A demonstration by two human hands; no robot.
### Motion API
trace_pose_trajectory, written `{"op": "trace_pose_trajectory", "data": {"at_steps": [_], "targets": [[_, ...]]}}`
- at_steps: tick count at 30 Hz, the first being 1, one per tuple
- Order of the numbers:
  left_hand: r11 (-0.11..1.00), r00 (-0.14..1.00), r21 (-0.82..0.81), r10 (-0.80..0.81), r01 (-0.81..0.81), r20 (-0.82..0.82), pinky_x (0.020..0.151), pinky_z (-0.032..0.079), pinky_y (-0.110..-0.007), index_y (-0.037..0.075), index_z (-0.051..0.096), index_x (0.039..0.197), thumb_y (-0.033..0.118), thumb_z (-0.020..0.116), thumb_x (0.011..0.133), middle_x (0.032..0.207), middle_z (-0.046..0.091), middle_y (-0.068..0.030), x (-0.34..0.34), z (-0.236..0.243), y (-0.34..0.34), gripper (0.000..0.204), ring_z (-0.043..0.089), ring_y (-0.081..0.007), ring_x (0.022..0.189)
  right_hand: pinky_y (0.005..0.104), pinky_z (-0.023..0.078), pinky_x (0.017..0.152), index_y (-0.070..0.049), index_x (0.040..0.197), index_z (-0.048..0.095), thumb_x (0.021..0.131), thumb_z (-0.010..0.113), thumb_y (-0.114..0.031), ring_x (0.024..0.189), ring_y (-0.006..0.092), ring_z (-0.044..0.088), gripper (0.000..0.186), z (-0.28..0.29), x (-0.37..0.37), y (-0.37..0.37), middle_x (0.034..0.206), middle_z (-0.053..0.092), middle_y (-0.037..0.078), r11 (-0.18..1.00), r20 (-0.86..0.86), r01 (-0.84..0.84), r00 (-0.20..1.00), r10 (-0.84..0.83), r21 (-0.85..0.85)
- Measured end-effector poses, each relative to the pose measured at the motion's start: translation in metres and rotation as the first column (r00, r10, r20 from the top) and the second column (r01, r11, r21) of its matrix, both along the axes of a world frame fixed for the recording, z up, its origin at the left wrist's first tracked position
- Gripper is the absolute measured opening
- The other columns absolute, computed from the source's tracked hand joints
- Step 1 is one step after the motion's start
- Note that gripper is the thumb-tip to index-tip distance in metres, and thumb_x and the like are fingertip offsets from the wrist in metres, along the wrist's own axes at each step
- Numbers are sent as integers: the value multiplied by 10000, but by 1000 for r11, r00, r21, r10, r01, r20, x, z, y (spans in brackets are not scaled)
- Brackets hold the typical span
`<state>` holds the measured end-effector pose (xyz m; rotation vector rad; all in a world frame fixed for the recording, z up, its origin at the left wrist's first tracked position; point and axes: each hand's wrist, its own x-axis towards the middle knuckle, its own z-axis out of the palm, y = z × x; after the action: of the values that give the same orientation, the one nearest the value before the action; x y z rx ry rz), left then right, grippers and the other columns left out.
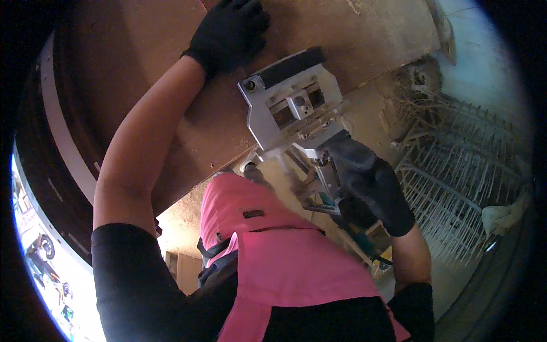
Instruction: The person positions long brown wooden planks on a workbench and uses a handheld power drill to create holes at marked intervals. After each hole, the person lifts the plank to inspect the drilled area before continuing with the next plank.
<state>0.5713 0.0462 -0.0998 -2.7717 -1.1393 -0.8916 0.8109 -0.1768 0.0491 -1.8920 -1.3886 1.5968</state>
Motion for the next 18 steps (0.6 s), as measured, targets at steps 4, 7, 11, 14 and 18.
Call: {"op": "trace_pose_trajectory", "data": {"at_steps": [4, 7, 11, 14, 18], "targets": [[989, 1000, -145, 21, -21, -5, 966, 432, -464, -14, 700, 857, 157, 571, 800, 965, 644, -211, 5, 3, 2, 222, 572, -372, 996, 286, 508, 799, -26, 1203, 621, 885, 652, -137, 930, 106, 602, 338, 1, 0, 12, 1102, 664, 55, 997, 4, -53, 999, 53, 49], [944, 997, -322, 76, -75, -9, 955, 436, -476, -20, 701, 873, 140, 575, 794, 972, 647, -223, 6, 6, 1, 218, 575, -384, 984, 289, 511, 798, -25, 1179, 628, 875, 655, -119, 911, 118, 614, 320, 3, -4, 14, 1059, 675, 71, 998, -89, 2, 996, -8, -63], [994, 999, -104, 41, -44, -28, 947, 436, -485, -22, 702, 866, 129, 590, 775, 978, 650, -230, 10, 12, -5, 209, 579, -394, 964, 293, 495, 817, -26, 1182, 619, 860, 657, -112, 922, 126, 612, 336, 9, -7, 14, 1071, 666, 70, 999, -72, 17, 997, -21, -44], [975, 989, -202, 111, -90, 94, 952, 433, -481, -18, 708, 862, 130, 597, 768, 983, 653, -229, 13, 18, -5, 207, 585, -389, 960, 316, 439, 967, -9, 1288, 557, 833, 645, -62, 1097, 167, 566, 467, 10, -5, 17, 1235, 606, 86, 960, 11, -12, 1000, 16, -281], [961, 995, -261, 100, -90, 23, 959, 435, -470, -19, 715, 886, 132, 599, 771, 1002, 657, -227, 13, 19, -8, 223, 592, -383, 968, 325, 453, 902, -10, 1250, 571, 829, 648, -113, 993, 185, 581, 440, 4, -1, 20, 1150, 621, 94, 967, 75, -250, 964, 254, -52]]}}
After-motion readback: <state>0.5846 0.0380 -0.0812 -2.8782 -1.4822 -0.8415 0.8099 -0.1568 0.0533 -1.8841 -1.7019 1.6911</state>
